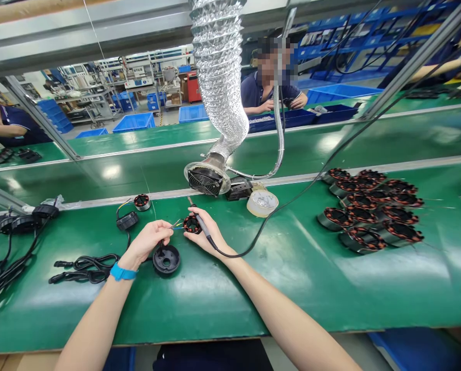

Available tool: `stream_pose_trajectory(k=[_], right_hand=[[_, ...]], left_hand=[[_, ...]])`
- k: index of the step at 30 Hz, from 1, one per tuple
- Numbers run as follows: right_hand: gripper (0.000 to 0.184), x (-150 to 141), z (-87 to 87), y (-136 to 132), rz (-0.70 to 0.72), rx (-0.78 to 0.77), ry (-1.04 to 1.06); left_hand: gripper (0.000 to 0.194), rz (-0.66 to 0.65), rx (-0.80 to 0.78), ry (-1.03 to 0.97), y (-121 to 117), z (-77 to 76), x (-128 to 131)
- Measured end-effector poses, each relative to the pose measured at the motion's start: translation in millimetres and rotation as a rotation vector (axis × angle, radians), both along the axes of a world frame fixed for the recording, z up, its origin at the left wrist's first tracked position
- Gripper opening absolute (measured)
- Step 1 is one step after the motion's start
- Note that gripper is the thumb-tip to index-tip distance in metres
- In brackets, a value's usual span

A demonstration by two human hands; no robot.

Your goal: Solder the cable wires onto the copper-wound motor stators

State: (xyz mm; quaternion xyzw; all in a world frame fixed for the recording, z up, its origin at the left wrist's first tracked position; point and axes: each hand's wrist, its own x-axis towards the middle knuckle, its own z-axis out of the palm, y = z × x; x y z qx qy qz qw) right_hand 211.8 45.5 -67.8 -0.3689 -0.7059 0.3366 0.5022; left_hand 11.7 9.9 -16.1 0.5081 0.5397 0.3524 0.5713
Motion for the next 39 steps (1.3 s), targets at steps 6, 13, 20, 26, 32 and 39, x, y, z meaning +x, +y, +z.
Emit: stream_pose_trajectory(k=[6,13,20,26,32,39], right_hand=[[0.067,3,-1.5,1,0.016,0.073,-0.055],[0.067,4,-4.2,2,0.046,0.12,-0.08],[0.065,4,-2.0,1,0.036,0.112,-0.106],[0.067,4,-5.3,1,0.032,0.123,-0.115],[0.066,4,-5.0,1,0.032,0.126,-0.118],[0.067,4,-6.1,1,0.031,0.129,-0.106]], left_hand=[[0.029,0.002,0.035,0.09,-1,2.3,2],[0.046,0.022,0.049,0.083,3,0.0,16],[0.049,0.018,0.044,0.166,8,-0.8,17],[0.043,0.041,0.016,0.028,9,-1.4,15],[0.05,0.056,-0.016,0.16,12,2.8,19],[0.043,0.023,-0.001,0.06,13,2.1,14]])
